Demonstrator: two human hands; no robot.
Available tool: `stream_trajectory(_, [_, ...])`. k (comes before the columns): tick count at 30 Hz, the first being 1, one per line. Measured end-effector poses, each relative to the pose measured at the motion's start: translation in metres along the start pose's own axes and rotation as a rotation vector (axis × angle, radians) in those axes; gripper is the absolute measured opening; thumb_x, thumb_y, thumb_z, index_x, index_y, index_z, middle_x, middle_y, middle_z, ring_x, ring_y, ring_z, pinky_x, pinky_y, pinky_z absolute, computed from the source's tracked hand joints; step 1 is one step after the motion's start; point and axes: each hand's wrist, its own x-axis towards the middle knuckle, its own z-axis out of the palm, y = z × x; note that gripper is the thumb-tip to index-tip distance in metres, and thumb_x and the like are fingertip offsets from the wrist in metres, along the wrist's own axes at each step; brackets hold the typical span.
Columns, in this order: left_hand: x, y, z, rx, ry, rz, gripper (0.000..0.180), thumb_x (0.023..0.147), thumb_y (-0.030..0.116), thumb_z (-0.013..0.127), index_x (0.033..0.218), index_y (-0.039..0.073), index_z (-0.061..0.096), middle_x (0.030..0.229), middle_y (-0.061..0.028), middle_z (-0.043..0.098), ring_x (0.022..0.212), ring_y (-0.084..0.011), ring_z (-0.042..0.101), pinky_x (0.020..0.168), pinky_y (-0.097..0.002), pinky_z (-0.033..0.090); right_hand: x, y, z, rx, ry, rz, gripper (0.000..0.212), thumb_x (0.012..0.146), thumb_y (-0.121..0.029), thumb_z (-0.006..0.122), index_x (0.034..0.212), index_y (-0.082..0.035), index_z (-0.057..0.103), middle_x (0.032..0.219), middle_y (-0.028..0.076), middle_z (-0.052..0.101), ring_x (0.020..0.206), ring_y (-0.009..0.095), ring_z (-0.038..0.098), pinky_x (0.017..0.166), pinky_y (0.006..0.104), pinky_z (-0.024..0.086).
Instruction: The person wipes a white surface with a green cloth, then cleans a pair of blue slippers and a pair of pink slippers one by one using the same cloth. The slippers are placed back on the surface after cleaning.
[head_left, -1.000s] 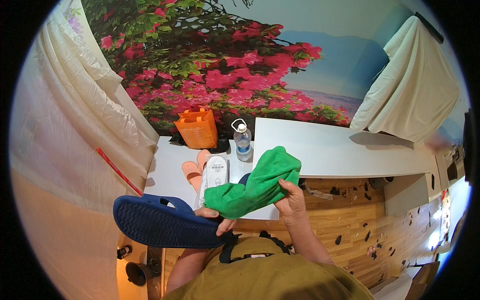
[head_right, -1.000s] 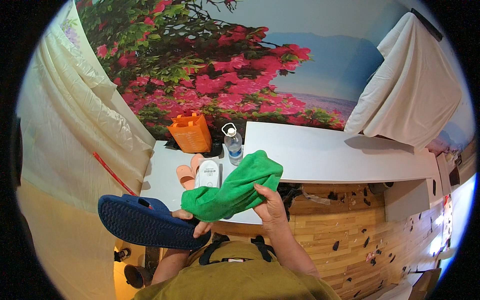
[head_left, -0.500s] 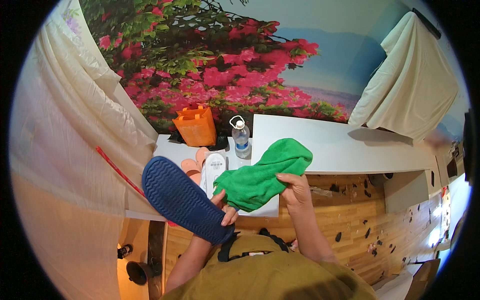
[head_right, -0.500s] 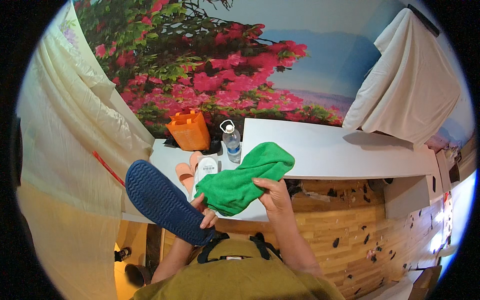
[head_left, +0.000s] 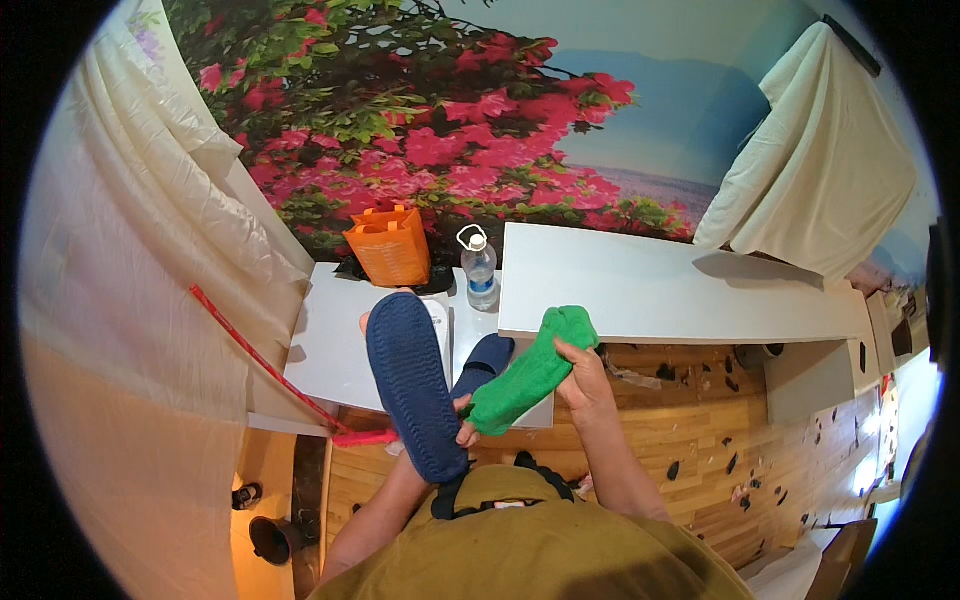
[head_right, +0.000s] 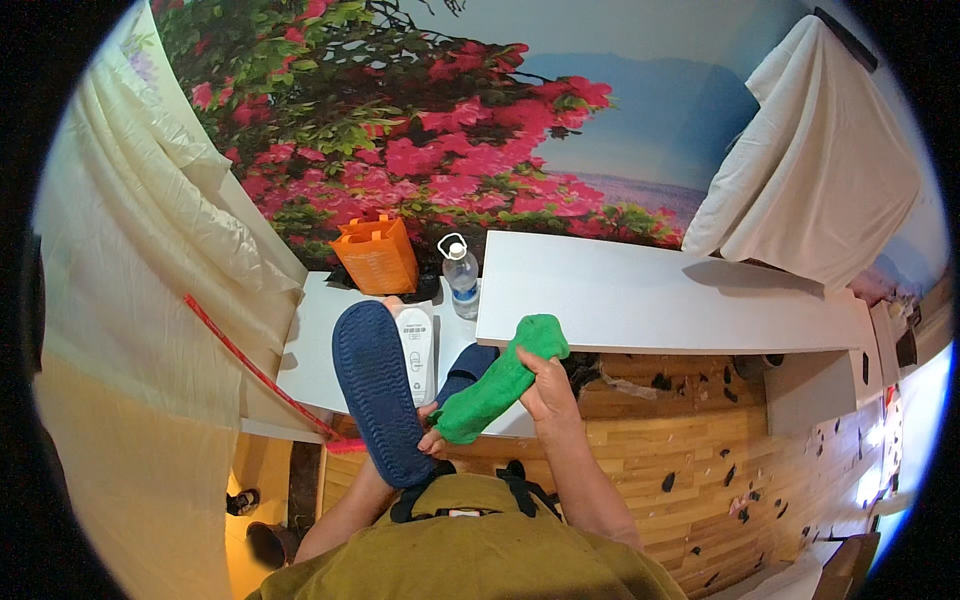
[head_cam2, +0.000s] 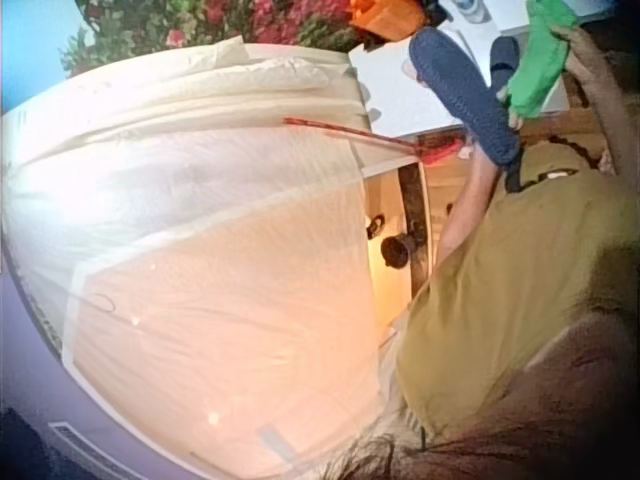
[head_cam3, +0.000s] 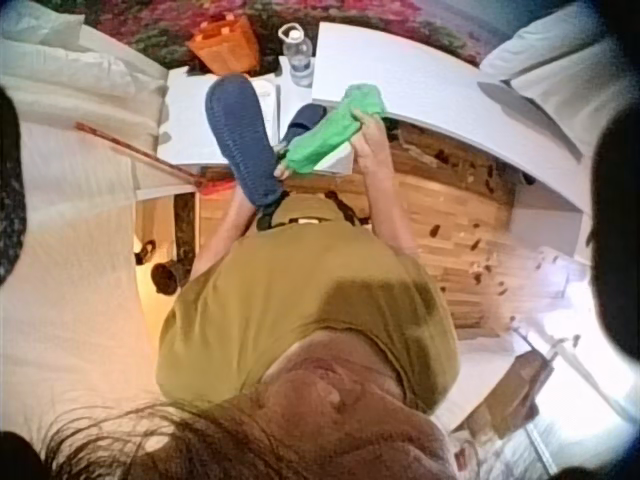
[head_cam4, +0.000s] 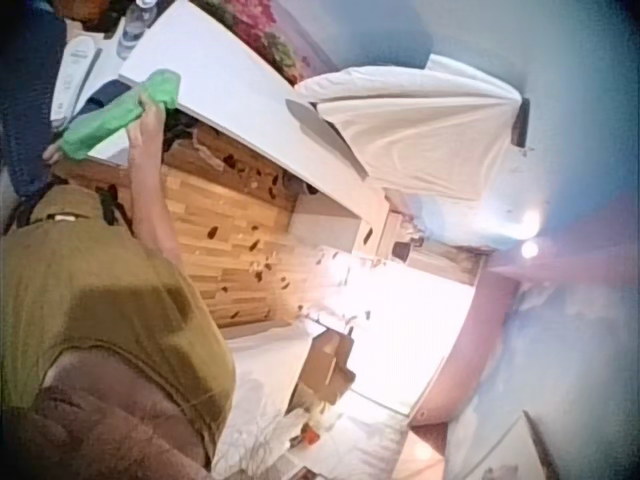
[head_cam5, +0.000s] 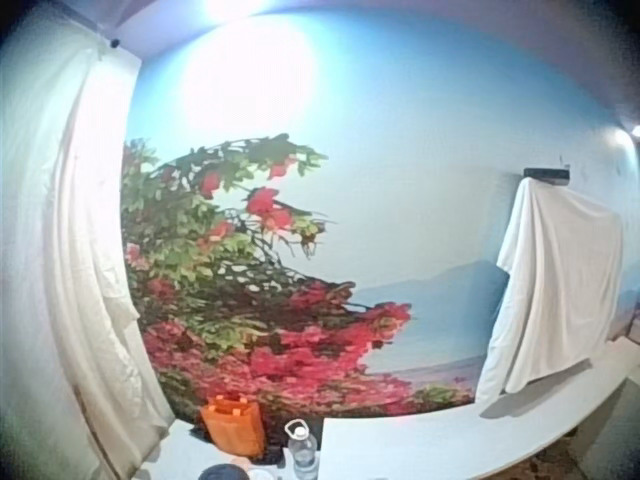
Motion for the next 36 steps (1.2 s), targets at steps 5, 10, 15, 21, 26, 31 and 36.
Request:
stream_trajectory(5, [0.045, -0.031, -0.108, -0.107, -0.248, -0.040, 0.046, 0.122, 0.046, 0.046, 0.133, 0.005, 0.066, 0.073, -0.0095, 0.064, 0.072, -0.0288, 0.058, 0.073, -0.0400, 0.049, -0.007, -0.009, 0.014, 0.052, -0.010, -0.013, 0.023, 0.117, -0.018, 0.065, 0.138, -0.009, 0.064, 0.122, 0.008, 0.068, 0.112, 0.027, 0.070, 0.102, 0.0501, 0.061])
stream_trajectory(10, [0.069, -0.025, -0.128, -0.115, -0.608, -0.260, 0.061, 0.116, 0.063, 0.048, 0.139, 0.009, 0.062, 0.107, -0.0158, 0.074, 0.088, -0.0264, 0.060, 0.082, -0.0383, 0.047, -0.006, -0.007, 0.016, 0.003, -0.021, -0.051, 0.024, 0.117, -0.019, 0.066, 0.139, -0.009, 0.063, 0.122, 0.005, 0.067, 0.111, 0.023, 0.070, 0.096, 0.0462, 0.060])
stream_trajectory(15, [0.040, -0.047, -0.096, -0.146, -0.420, -0.102, 0.087, 0.109, 0.071, 0.053, 0.179, 0.024, 0.027, 0.109, -0.0125, 0.071, 0.085, -0.0207, 0.057, 0.085, -0.0390, 0.041, -0.005, -0.017, 0.023, -0.103, -0.016, -0.101, 0.027, 0.113, -0.012, 0.070, 0.138, -0.008, 0.062, 0.124, 0.005, 0.067, 0.113, 0.023, 0.069, 0.096, 0.0447, 0.060])
stream_trajectory(21, [0.056, -0.067, -0.109, -0.178, -0.556, -0.099, 0.097, 0.104, 0.081, 0.053, 0.183, 0.036, 0.019, 0.099, -0.0087, 0.065, 0.079, -0.0190, 0.053, 0.084, -0.0377, 0.039, -0.023, -0.019, 0.040, -0.093, -0.061, -0.064, 0.040, 0.105, 0.004, 0.070, 0.143, -0.003, 0.060, 0.128, 0.010, 0.067, 0.116, 0.028, 0.070, 0.101, 0.0460, 0.059])
stream_trajectory(26, [0.044, -0.060, -0.061, 0.082, -0.445, -0.194, 0.079, 0.116, 0.072, 0.037, 0.183, 0.032, 0.024, 0.078, -0.0070, 0.057, 0.068, -0.0183, 0.051, 0.077, -0.0353, 0.040, -0.044, -0.020, 0.071, -0.011, -0.131, -0.036, 0.049, 0.103, 0.010, 0.068, 0.150, -0.001, 0.058, 0.135, 0.015, 0.069, 0.124, 0.032, 0.070, 0.106, 0.0481, 0.059])
stream_trajectory(31, [0.019, -0.056, 0.028, 0.389, -0.272, 0.014, 0.070, 0.122, 0.059, 0.038, 0.148, -0.004, 0.057, 0.059, -0.0038, 0.050, 0.059, -0.0206, 0.050, 0.062, -0.0309, 0.040, -0.056, -0.024, 0.081, 0.031, -0.167, -0.020, 0.052, 0.106, 0.007, 0.067, 0.156, -0.001, 0.056, 0.144, 0.018, 0.068, 0.132, 0.035, 0.069, 0.113, 0.0519, 0.058])
stream_trajectory(36, [0.021, -0.061, -0.027, 0.081, -0.305, 0.069, 0.060, 0.121, 0.054, 0.047, 0.107, -0.002, 0.066, 0.063, -0.0095, 0.060, 0.061, -0.0227, 0.053, 0.063, -0.0312, 0.043, -0.047, -0.025, 0.051, 0.103, -0.189, 0.007, 0.050, 0.112, -0.011, 0.066, 0.159, 0.001, 0.053, 0.153, 0.020, 0.065, 0.140, 0.038, 0.065, 0.121, 0.0580, 0.053])
